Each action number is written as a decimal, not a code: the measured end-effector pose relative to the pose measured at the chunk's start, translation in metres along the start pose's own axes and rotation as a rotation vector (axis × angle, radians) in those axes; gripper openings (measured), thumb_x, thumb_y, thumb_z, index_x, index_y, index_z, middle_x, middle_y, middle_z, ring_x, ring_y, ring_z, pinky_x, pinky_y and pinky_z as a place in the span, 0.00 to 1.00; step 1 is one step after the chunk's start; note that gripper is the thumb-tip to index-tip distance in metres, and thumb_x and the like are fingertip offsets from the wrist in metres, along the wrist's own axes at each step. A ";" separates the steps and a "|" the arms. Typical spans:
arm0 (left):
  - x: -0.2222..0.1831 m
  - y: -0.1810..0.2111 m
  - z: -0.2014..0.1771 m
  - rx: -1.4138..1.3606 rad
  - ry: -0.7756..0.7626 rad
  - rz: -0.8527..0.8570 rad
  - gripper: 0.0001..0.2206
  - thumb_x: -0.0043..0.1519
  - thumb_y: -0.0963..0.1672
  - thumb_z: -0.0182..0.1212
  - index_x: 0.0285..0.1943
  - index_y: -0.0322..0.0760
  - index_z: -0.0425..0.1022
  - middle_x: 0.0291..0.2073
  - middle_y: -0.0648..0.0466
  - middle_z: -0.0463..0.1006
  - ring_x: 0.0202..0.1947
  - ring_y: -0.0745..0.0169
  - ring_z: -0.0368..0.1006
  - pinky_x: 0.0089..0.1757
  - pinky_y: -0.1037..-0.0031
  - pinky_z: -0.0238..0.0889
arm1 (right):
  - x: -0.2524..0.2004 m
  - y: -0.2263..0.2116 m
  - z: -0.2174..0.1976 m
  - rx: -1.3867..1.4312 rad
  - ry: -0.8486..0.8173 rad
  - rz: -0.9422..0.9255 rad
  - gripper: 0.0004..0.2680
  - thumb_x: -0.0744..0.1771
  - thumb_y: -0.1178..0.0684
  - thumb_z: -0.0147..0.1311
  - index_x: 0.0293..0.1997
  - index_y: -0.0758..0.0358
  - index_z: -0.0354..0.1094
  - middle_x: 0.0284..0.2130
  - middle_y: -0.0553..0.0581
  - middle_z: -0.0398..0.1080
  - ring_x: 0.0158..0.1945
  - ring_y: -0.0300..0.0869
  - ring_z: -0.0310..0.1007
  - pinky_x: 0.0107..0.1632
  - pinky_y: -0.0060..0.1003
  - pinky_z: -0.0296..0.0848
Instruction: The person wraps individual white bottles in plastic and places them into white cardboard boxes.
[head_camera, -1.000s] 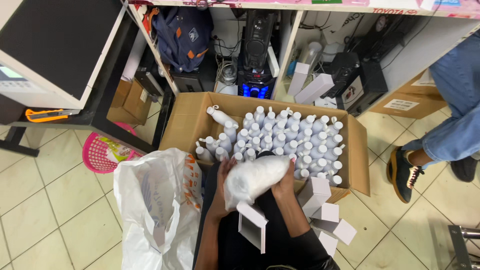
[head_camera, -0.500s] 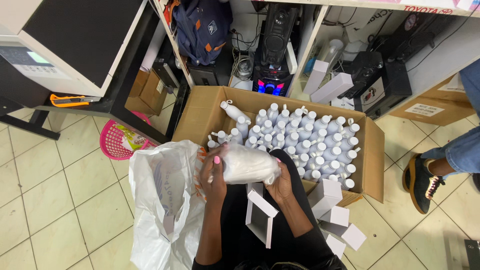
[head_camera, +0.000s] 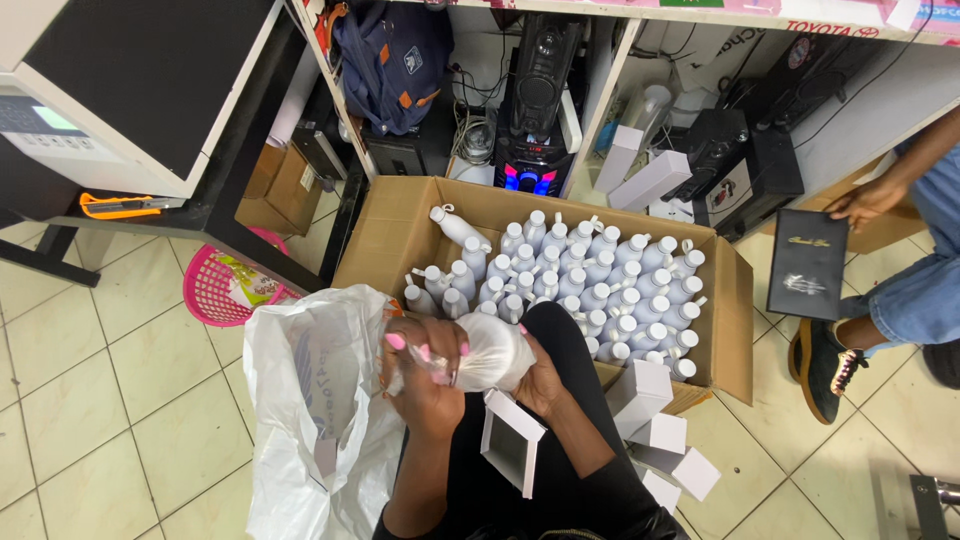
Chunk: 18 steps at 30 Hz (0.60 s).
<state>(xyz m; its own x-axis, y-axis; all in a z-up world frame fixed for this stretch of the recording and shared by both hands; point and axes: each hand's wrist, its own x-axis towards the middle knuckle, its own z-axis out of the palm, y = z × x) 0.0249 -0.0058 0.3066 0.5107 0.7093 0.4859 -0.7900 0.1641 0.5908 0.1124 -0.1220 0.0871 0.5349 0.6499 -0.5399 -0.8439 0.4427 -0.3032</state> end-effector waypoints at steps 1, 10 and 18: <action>0.001 0.003 -0.001 -0.001 0.000 -0.002 0.19 0.74 0.50 0.39 0.28 0.43 0.56 0.10 0.60 0.57 0.10 0.70 0.53 0.29 0.71 0.64 | 0.001 0.000 -0.003 0.001 0.002 -0.001 0.20 0.67 0.34 0.54 0.49 0.63 0.74 0.42 0.66 0.78 0.45 0.56 0.79 0.50 0.58 0.77; 0.007 0.046 0.020 -0.203 -0.066 -0.274 0.12 0.63 0.41 0.55 0.29 0.43 0.56 0.14 0.58 0.51 0.14 0.69 0.45 0.24 0.75 0.46 | 0.005 0.006 -0.018 -0.024 0.023 -0.063 0.19 0.67 0.34 0.53 0.50 0.62 0.73 0.34 0.60 0.75 0.34 0.49 0.75 0.36 0.46 0.72; -0.005 -0.059 -0.117 0.398 -0.281 0.003 0.30 0.72 0.57 0.47 0.78 0.44 0.47 0.67 0.24 0.63 0.72 0.28 0.58 0.71 0.40 0.48 | 0.012 0.003 -0.027 -0.063 -0.017 -0.050 0.19 0.68 0.34 0.52 0.50 0.61 0.72 0.26 0.54 0.72 0.24 0.41 0.71 0.22 0.34 0.67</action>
<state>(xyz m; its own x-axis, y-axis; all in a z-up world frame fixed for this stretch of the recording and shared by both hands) 0.0294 0.0609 0.1933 0.6238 0.4879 0.6106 -0.6282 -0.1517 0.7631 0.1156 -0.1296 0.0587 0.5764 0.6386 -0.5099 -0.8169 0.4354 -0.3782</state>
